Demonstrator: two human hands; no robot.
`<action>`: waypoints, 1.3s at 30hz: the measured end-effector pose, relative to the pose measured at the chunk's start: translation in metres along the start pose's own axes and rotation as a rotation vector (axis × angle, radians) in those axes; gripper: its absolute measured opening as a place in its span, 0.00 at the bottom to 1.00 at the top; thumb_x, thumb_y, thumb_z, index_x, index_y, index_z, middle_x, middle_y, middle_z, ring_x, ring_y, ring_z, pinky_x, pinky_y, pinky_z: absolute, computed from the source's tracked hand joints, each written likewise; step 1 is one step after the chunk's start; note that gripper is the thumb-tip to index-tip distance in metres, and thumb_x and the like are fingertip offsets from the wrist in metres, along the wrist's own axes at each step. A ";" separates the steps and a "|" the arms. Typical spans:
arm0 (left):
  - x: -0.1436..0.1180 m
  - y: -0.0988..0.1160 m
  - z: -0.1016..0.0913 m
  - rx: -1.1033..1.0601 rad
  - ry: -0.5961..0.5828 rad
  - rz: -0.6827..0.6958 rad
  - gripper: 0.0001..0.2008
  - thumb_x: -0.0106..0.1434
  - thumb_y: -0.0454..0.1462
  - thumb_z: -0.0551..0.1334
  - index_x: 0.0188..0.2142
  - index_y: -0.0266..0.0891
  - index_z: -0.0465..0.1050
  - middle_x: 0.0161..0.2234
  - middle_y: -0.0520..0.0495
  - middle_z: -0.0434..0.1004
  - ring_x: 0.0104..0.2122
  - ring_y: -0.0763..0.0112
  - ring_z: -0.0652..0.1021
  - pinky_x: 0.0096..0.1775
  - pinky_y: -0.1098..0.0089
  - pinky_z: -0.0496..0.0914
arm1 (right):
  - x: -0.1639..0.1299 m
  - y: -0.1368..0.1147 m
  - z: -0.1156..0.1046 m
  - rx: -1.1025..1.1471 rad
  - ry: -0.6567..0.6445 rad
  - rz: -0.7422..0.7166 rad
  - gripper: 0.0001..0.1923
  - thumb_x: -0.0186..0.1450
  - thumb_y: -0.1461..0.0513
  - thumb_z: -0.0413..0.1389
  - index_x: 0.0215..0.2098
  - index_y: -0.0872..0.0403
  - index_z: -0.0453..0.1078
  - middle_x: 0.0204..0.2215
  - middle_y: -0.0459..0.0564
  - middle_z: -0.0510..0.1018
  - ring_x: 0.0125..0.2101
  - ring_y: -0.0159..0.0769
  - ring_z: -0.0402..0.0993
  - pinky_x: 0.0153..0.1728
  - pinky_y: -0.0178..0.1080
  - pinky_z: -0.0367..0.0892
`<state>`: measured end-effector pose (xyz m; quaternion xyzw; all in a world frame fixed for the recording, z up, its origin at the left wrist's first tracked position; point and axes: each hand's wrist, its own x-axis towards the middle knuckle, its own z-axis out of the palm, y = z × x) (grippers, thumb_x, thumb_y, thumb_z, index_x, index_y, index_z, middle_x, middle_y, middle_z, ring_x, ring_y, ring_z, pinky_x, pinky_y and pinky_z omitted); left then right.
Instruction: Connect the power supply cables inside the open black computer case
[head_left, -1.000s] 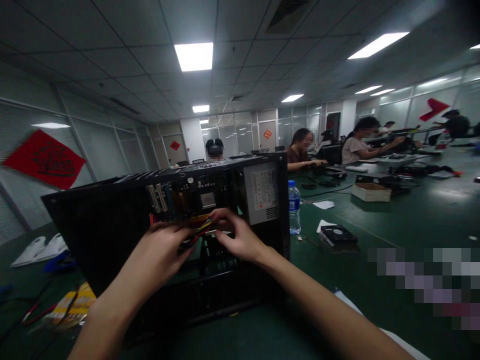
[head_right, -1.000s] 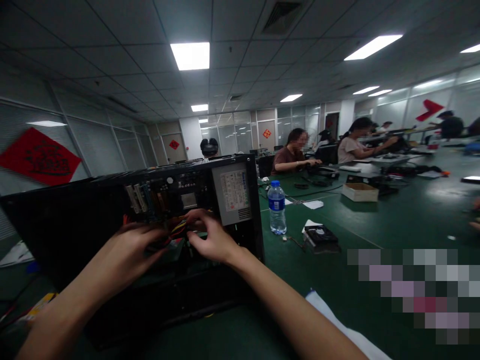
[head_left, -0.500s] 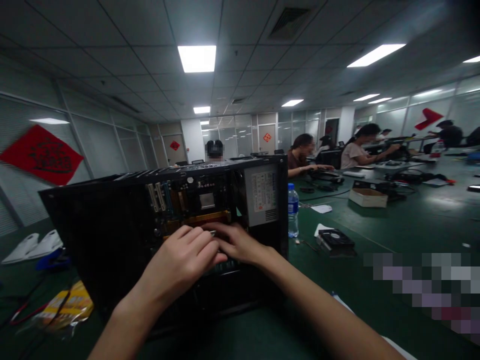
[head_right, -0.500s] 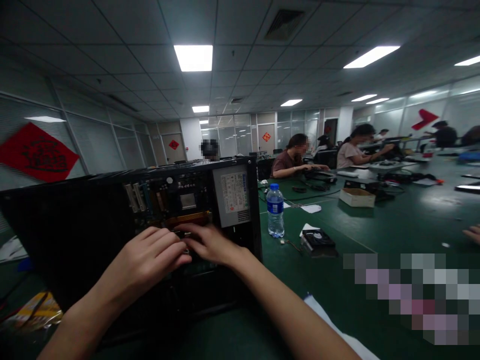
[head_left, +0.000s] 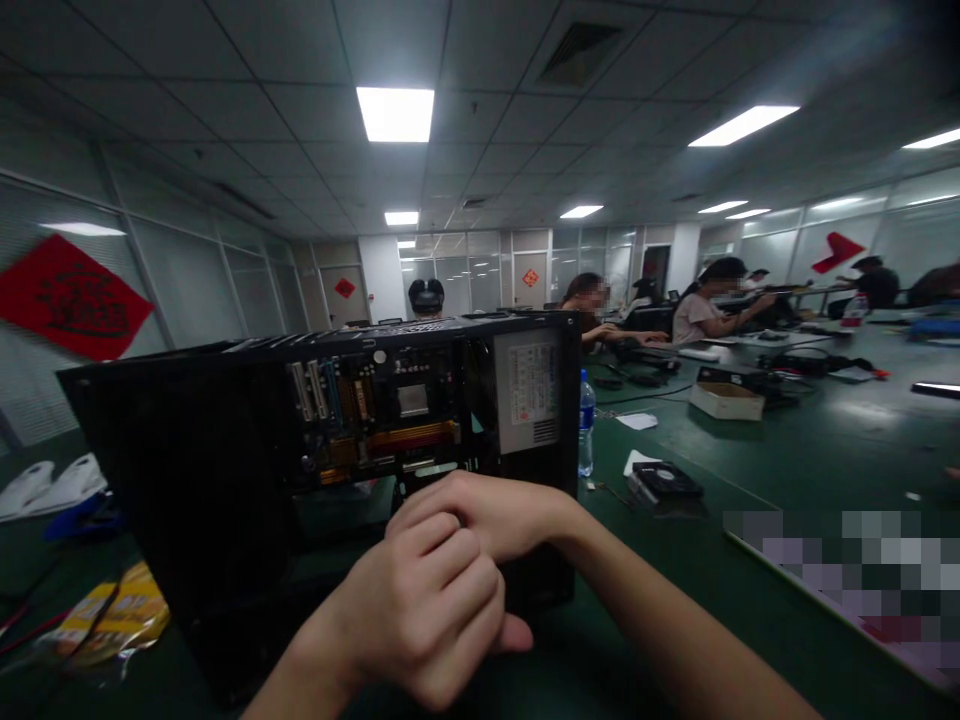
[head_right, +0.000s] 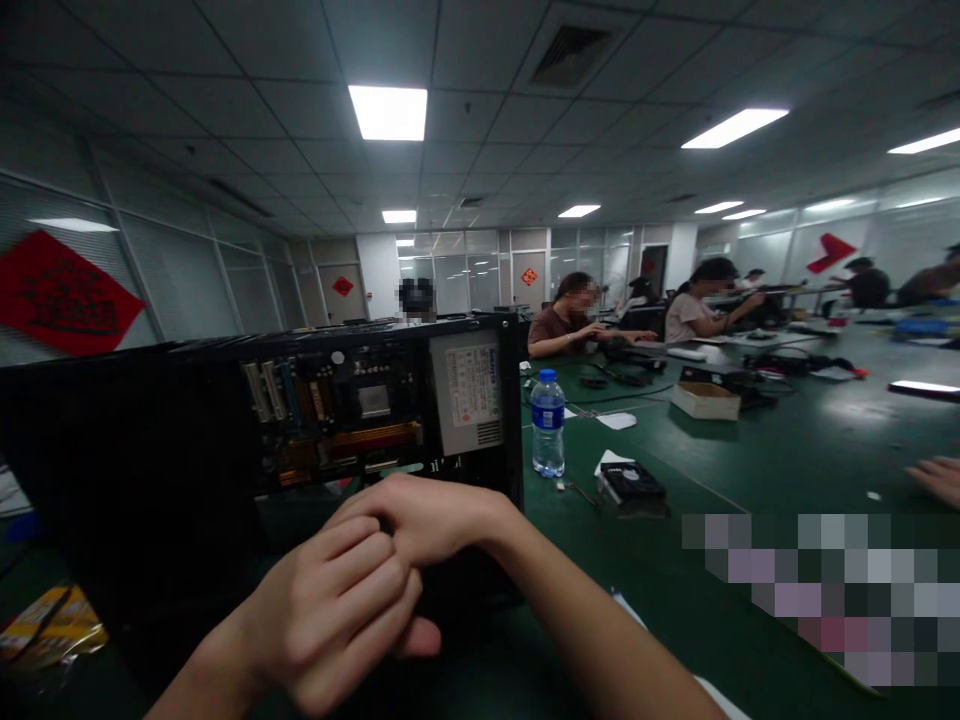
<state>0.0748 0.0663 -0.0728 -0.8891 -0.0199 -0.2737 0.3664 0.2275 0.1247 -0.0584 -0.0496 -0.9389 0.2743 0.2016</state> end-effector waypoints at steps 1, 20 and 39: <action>-0.002 -0.002 0.001 0.015 0.011 -0.008 0.10 0.65 0.38 0.62 0.29 0.35 0.72 0.22 0.51 0.69 0.25 0.69 0.71 0.32 0.64 0.66 | -0.001 -0.001 -0.001 -0.069 0.043 0.026 0.14 0.63 0.71 0.56 0.46 0.59 0.73 0.46 0.53 0.79 0.47 0.36 0.74 0.50 0.35 0.67; -0.058 -0.061 -0.012 0.031 -0.036 -0.462 0.18 0.64 0.32 0.61 0.54 0.36 0.66 0.47 0.39 0.75 0.46 0.63 0.78 0.46 0.65 0.75 | 0.005 0.017 0.012 -0.522 0.645 0.048 0.23 0.65 0.67 0.56 0.57 0.57 0.58 0.50 0.60 0.72 0.51 0.44 0.72 0.51 0.47 0.70; -0.059 -0.060 -0.002 0.089 -0.070 -0.539 0.15 0.65 0.31 0.58 0.51 0.35 0.68 0.47 0.38 0.77 0.45 0.59 0.79 0.47 0.60 0.76 | 0.008 0.024 0.017 -0.652 0.733 -0.003 0.14 0.69 0.67 0.50 0.52 0.55 0.69 0.50 0.57 0.73 0.51 0.41 0.72 0.53 0.45 0.71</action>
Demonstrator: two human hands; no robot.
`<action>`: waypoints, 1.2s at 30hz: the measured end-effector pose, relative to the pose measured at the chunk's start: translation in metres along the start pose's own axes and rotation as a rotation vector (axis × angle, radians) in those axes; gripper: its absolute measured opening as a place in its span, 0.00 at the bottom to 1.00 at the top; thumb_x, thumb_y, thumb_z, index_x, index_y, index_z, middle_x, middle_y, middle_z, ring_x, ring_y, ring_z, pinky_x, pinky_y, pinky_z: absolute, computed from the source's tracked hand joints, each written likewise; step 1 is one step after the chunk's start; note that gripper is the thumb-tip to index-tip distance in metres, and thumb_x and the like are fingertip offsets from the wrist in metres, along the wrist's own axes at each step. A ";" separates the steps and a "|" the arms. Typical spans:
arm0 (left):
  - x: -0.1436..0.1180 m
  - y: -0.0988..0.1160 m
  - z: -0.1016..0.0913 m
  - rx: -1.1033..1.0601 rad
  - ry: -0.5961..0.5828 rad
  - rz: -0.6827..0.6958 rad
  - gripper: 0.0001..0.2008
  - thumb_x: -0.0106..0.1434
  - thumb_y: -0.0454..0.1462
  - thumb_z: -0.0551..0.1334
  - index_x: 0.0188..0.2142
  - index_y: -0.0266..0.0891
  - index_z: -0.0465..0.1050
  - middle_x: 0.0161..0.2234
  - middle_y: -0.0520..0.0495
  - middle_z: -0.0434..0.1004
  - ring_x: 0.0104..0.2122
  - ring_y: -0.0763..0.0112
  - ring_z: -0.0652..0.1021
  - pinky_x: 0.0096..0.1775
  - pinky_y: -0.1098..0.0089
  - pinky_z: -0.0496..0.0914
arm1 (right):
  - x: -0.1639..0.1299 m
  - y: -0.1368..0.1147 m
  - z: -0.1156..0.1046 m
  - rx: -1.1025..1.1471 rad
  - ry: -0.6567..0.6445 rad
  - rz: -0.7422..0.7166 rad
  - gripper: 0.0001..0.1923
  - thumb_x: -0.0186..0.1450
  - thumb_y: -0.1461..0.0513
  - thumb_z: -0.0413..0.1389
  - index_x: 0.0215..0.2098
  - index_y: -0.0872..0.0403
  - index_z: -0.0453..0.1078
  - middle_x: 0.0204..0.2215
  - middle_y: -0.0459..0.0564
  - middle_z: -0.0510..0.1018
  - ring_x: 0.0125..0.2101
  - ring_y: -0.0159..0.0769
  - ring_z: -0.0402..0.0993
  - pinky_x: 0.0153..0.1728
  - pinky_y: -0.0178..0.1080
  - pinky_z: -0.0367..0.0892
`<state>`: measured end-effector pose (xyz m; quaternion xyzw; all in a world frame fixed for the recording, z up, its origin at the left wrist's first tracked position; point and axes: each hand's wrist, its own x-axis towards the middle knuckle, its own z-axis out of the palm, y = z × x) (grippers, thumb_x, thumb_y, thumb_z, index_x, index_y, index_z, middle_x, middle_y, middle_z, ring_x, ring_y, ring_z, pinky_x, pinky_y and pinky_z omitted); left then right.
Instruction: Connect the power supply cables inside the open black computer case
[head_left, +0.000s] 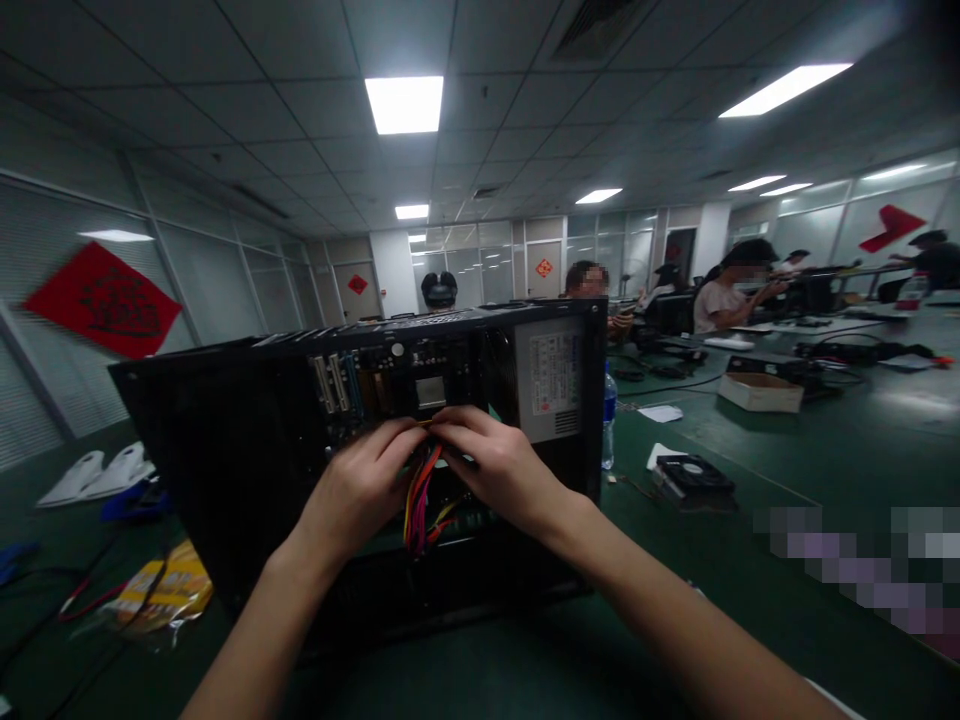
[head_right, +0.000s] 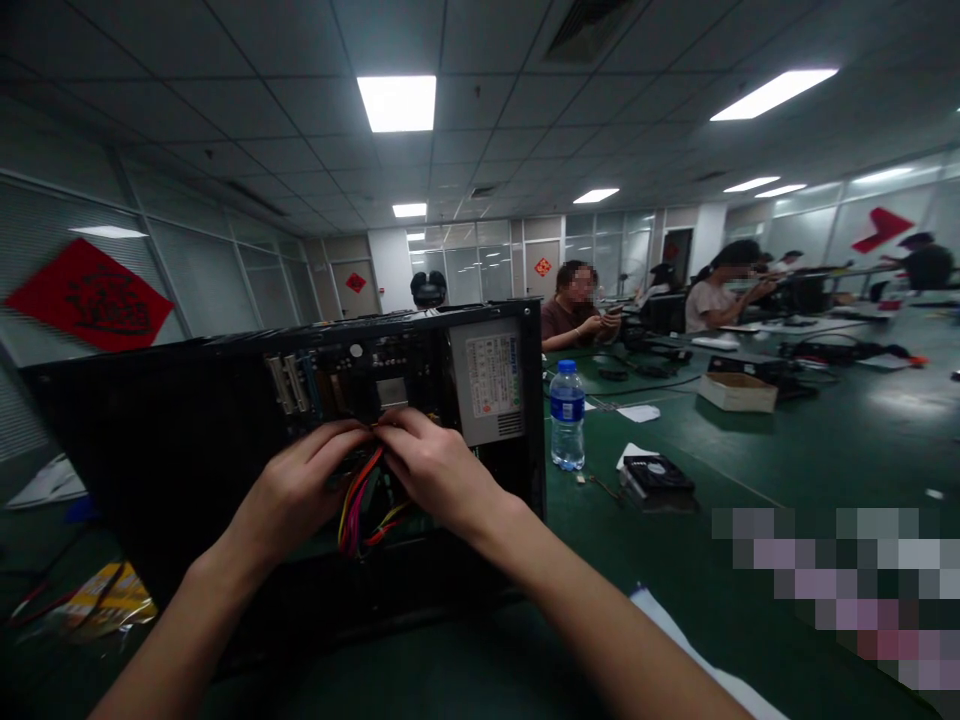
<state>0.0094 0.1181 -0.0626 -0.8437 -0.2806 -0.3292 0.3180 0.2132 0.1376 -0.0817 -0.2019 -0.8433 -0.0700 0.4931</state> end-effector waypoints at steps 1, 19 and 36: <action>-0.001 -0.001 0.001 -0.013 -0.011 -0.017 0.16 0.65 0.32 0.59 0.52 0.35 0.67 0.48 0.38 0.77 0.46 0.59 0.79 0.48 0.60 0.76 | -0.001 0.000 0.000 -0.031 -0.003 0.009 0.13 0.70 0.67 0.49 0.51 0.55 0.70 0.49 0.57 0.74 0.50 0.41 0.73 0.51 0.44 0.72; -0.001 -0.005 0.016 -0.287 0.005 -0.166 0.08 0.64 0.32 0.61 0.41 0.37 0.76 0.39 0.43 0.82 0.39 0.64 0.82 0.43 0.64 0.78 | -0.007 0.006 0.016 -0.428 -0.497 0.199 0.10 0.70 0.68 0.49 0.46 0.56 0.70 0.41 0.55 0.73 0.42 0.41 0.73 0.39 0.38 0.71; -0.021 -0.007 0.035 -0.197 -0.662 -0.717 0.24 0.69 0.48 0.48 0.32 0.38 0.79 0.34 0.39 0.83 0.36 0.57 0.81 0.36 0.65 0.69 | -0.016 0.027 0.021 -0.415 -0.543 0.386 0.11 0.68 0.69 0.49 0.41 0.56 0.73 0.44 0.56 0.74 0.40 0.42 0.74 0.38 0.39 0.69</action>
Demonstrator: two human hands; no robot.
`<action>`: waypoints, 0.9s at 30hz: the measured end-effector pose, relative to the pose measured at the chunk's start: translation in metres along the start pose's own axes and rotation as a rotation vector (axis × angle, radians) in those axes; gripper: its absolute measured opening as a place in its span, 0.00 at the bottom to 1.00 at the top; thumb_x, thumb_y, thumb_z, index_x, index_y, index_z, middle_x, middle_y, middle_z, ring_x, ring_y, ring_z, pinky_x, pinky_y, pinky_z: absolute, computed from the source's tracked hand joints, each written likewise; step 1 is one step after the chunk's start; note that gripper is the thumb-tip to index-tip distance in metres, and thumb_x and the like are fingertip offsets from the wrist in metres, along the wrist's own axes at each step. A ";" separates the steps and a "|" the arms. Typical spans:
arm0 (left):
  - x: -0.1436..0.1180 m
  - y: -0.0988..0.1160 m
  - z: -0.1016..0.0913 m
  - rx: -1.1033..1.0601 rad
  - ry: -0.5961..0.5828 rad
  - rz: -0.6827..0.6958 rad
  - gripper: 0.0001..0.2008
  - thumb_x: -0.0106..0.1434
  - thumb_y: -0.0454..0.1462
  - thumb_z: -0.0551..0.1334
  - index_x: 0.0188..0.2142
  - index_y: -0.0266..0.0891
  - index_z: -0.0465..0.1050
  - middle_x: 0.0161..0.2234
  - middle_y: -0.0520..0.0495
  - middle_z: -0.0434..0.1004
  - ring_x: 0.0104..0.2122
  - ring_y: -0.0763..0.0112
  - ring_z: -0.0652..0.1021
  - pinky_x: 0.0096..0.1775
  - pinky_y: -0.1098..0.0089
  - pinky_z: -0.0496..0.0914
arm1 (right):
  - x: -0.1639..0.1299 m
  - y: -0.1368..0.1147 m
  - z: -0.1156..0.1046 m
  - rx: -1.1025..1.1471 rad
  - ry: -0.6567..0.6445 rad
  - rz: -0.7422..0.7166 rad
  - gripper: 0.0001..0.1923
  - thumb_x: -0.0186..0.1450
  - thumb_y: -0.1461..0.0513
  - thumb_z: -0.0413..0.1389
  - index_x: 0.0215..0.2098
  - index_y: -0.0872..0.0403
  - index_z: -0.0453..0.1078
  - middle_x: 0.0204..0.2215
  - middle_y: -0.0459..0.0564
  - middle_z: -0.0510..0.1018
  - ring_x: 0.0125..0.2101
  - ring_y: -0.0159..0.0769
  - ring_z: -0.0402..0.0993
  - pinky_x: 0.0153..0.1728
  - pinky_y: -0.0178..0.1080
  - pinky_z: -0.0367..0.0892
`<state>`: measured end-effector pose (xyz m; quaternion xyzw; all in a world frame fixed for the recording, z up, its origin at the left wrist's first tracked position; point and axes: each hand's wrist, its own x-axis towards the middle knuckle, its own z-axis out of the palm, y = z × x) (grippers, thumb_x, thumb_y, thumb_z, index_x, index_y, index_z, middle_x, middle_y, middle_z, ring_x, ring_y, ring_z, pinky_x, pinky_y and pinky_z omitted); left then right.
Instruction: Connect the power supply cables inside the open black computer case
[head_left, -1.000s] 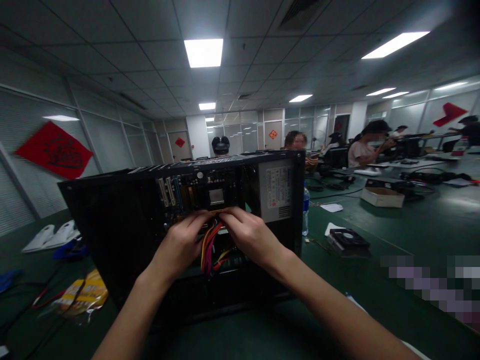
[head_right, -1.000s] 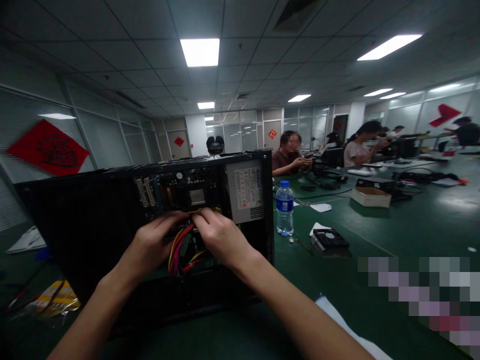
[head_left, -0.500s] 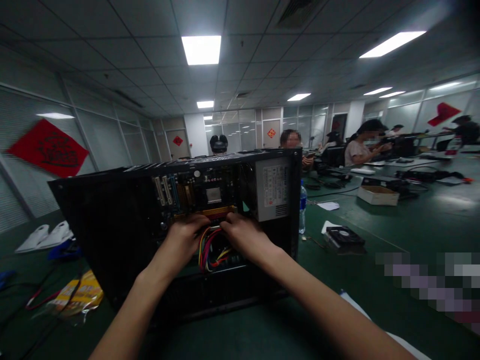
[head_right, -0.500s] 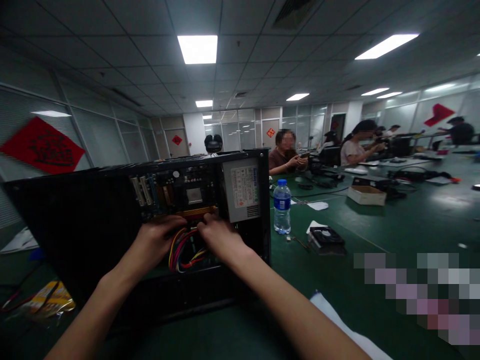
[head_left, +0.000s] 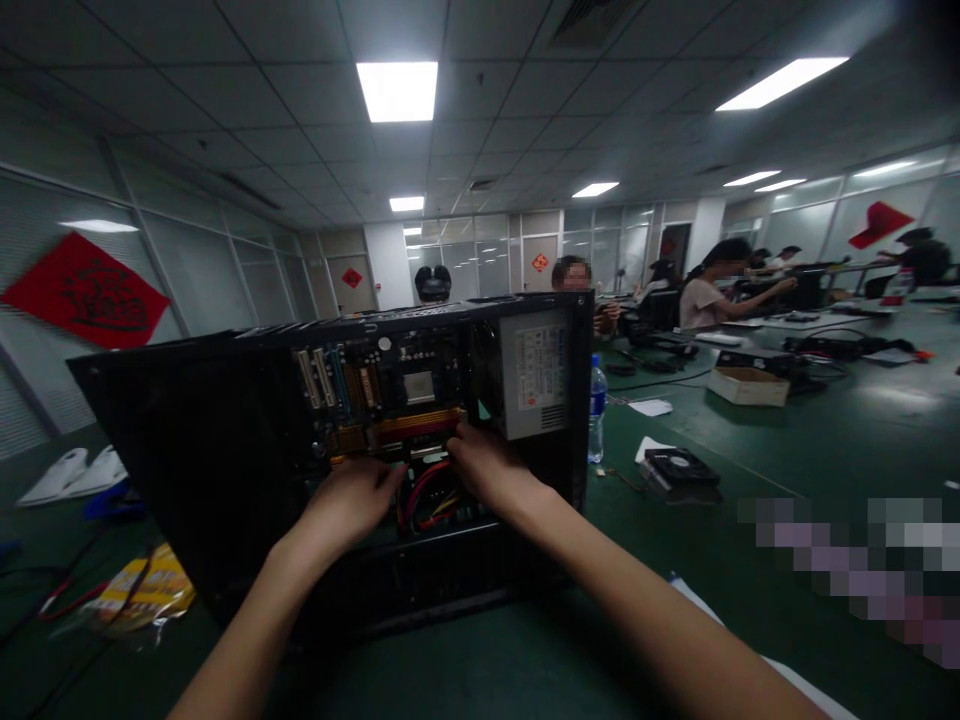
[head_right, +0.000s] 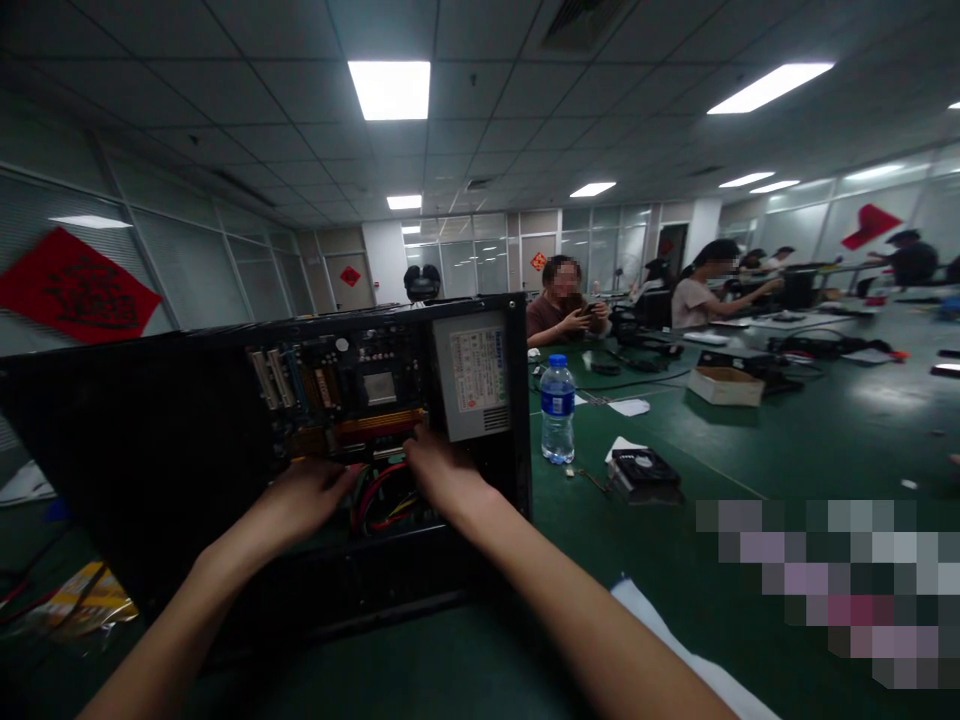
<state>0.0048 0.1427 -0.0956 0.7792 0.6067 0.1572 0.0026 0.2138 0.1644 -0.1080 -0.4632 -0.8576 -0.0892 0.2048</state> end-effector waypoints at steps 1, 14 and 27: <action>-0.001 0.002 -0.001 -0.016 -0.041 -0.007 0.24 0.68 0.49 0.48 0.32 0.39 0.79 0.33 0.40 0.83 0.35 0.58 0.81 0.34 0.66 0.69 | 0.000 0.000 0.000 0.005 0.004 0.001 0.11 0.68 0.69 0.49 0.41 0.56 0.73 0.44 0.56 0.74 0.40 0.42 0.74 0.38 0.39 0.69; -0.007 0.025 -0.013 0.108 -0.083 -0.102 0.19 0.67 0.47 0.53 0.36 0.42 0.80 0.36 0.43 0.83 0.36 0.62 0.80 0.33 0.71 0.65 | 0.002 0.004 0.006 0.029 -0.014 0.009 0.09 0.68 0.66 0.50 0.41 0.56 0.72 0.45 0.54 0.74 0.41 0.40 0.73 0.37 0.35 0.67; -0.005 0.020 -0.009 0.108 -0.062 -0.110 0.18 0.67 0.46 0.53 0.37 0.43 0.81 0.37 0.42 0.83 0.38 0.61 0.80 0.34 0.69 0.65 | 0.003 0.003 0.008 0.059 -0.013 0.004 0.09 0.69 0.65 0.50 0.40 0.57 0.72 0.44 0.55 0.73 0.40 0.38 0.73 0.38 0.35 0.65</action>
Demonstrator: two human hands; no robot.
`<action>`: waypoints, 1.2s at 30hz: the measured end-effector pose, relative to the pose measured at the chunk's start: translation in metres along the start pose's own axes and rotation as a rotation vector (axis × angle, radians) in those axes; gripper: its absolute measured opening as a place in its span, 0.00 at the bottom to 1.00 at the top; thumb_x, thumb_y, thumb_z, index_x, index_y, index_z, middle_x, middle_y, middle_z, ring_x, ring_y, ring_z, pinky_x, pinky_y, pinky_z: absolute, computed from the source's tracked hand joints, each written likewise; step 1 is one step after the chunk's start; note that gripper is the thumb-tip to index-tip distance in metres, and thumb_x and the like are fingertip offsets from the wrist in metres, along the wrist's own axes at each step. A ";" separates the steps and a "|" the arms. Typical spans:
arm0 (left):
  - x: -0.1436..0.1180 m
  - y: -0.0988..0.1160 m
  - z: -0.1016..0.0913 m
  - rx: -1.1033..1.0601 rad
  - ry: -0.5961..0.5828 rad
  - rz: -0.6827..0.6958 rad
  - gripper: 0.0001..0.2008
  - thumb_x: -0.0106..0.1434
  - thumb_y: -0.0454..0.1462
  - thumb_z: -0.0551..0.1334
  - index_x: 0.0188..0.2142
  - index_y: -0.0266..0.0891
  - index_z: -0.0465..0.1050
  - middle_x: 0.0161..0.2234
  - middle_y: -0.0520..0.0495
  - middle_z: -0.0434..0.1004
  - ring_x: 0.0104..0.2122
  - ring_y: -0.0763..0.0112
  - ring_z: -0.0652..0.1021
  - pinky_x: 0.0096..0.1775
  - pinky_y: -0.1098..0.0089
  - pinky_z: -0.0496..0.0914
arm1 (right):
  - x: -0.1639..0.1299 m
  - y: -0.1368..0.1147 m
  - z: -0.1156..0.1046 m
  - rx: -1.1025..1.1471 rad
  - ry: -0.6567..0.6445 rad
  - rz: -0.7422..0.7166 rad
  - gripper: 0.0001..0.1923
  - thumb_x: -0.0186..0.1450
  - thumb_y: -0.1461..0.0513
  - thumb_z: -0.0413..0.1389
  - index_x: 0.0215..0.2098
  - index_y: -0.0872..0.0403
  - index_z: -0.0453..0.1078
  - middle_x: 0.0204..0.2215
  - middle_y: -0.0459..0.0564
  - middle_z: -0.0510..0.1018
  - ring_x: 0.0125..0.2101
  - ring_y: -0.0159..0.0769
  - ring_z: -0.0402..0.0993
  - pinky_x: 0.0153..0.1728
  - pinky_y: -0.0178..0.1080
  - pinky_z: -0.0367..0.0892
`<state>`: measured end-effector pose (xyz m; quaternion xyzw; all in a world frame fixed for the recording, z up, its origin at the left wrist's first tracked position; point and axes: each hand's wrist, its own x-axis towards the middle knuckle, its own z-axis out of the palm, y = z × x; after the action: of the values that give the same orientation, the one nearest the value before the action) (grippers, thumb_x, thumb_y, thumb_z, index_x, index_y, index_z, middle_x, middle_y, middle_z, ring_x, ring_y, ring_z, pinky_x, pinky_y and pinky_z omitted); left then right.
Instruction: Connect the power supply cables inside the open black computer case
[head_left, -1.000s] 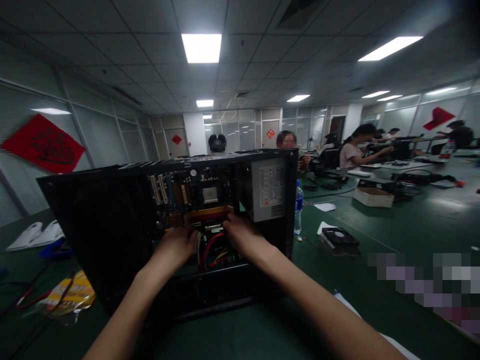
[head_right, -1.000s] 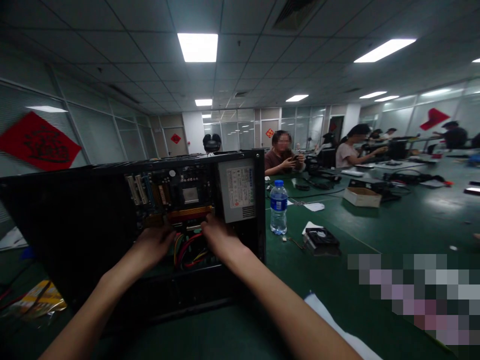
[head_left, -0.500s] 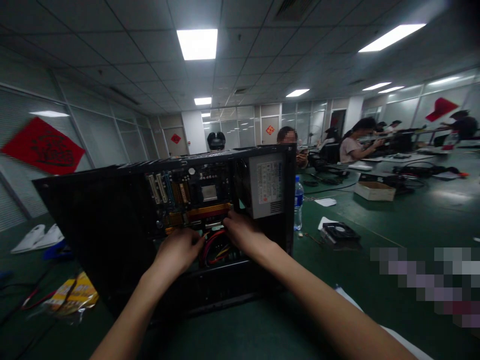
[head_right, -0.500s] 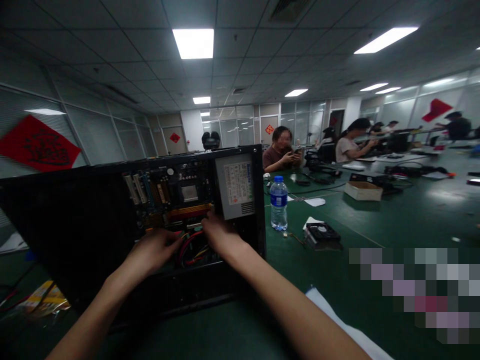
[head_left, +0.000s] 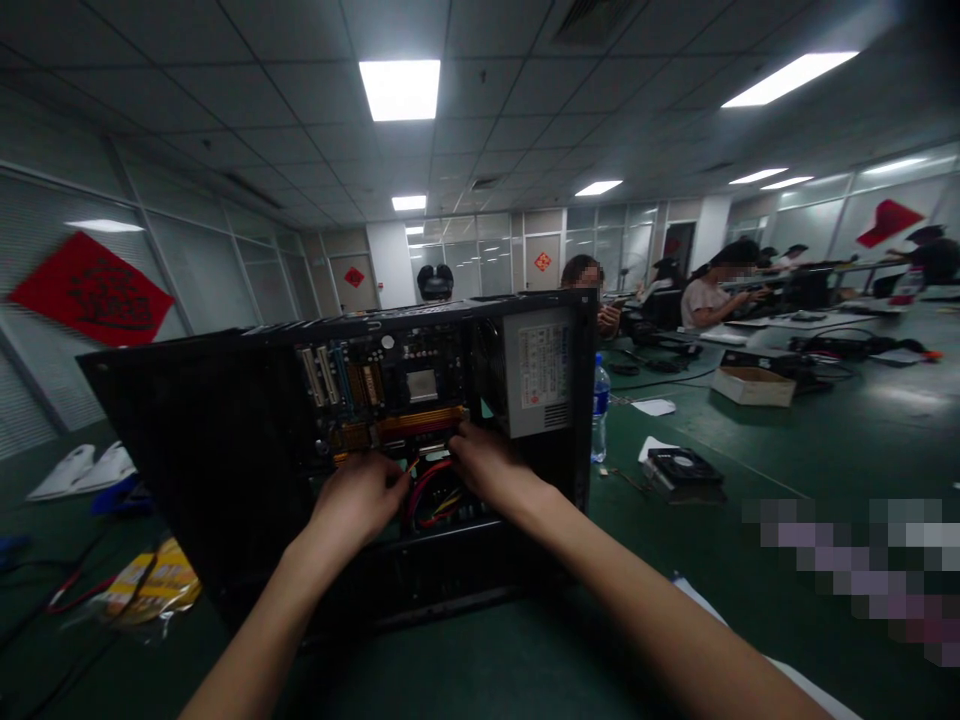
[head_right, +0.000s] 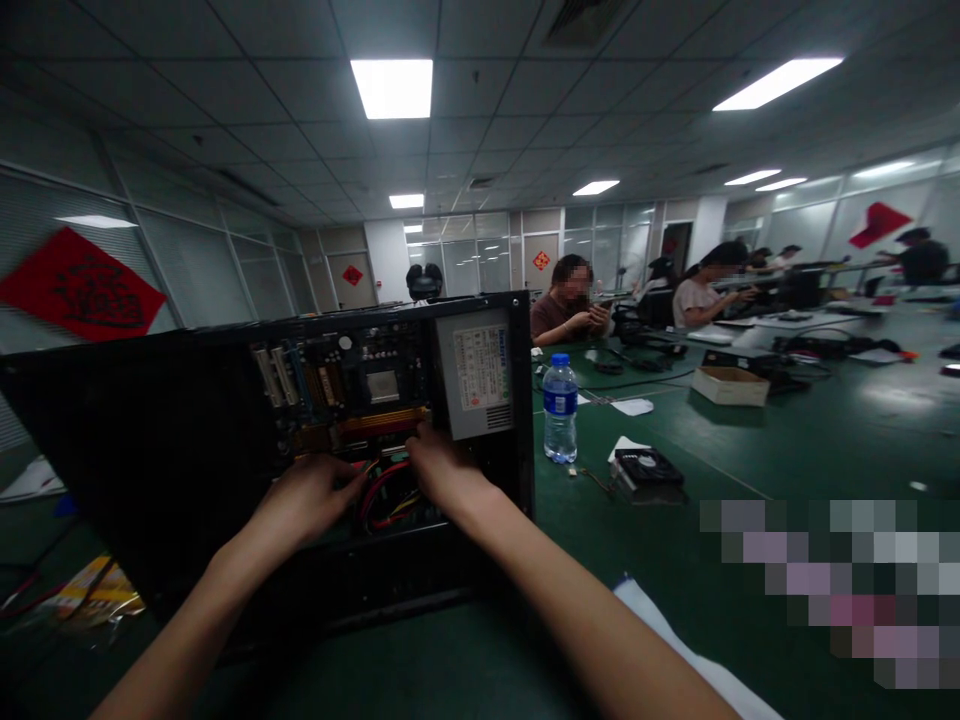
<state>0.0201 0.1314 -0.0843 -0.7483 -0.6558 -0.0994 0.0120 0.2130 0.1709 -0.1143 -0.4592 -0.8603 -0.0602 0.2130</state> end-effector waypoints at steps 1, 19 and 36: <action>0.000 0.000 0.001 0.001 -0.007 0.001 0.18 0.67 0.46 0.53 0.37 0.43 0.81 0.37 0.42 0.83 0.37 0.61 0.80 0.33 0.69 0.65 | 0.000 0.000 0.001 -0.002 0.003 -0.003 0.09 0.68 0.65 0.50 0.40 0.57 0.72 0.44 0.55 0.73 0.40 0.39 0.73 0.37 0.35 0.65; 0.001 -0.001 0.003 0.004 -0.040 0.017 0.17 0.65 0.44 0.53 0.33 0.41 0.79 0.33 0.42 0.83 0.33 0.62 0.80 0.31 0.69 0.63 | 0.000 -0.001 -0.002 -0.046 -0.040 -0.009 0.09 0.69 0.64 0.49 0.42 0.57 0.72 0.43 0.54 0.73 0.38 0.37 0.73 0.35 0.36 0.64; 0.001 0.000 0.003 0.006 -0.045 -0.005 0.17 0.63 0.42 0.53 0.27 0.40 0.77 0.29 0.41 0.81 0.30 0.62 0.78 0.28 0.69 0.61 | -0.002 -0.003 -0.007 -0.038 -0.071 0.000 0.09 0.68 0.65 0.50 0.42 0.57 0.72 0.44 0.56 0.72 0.39 0.39 0.72 0.35 0.37 0.64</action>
<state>0.0207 0.1330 -0.0871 -0.7485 -0.6582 -0.0805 -0.0006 0.2135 0.1656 -0.1087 -0.4650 -0.8661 -0.0603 0.1733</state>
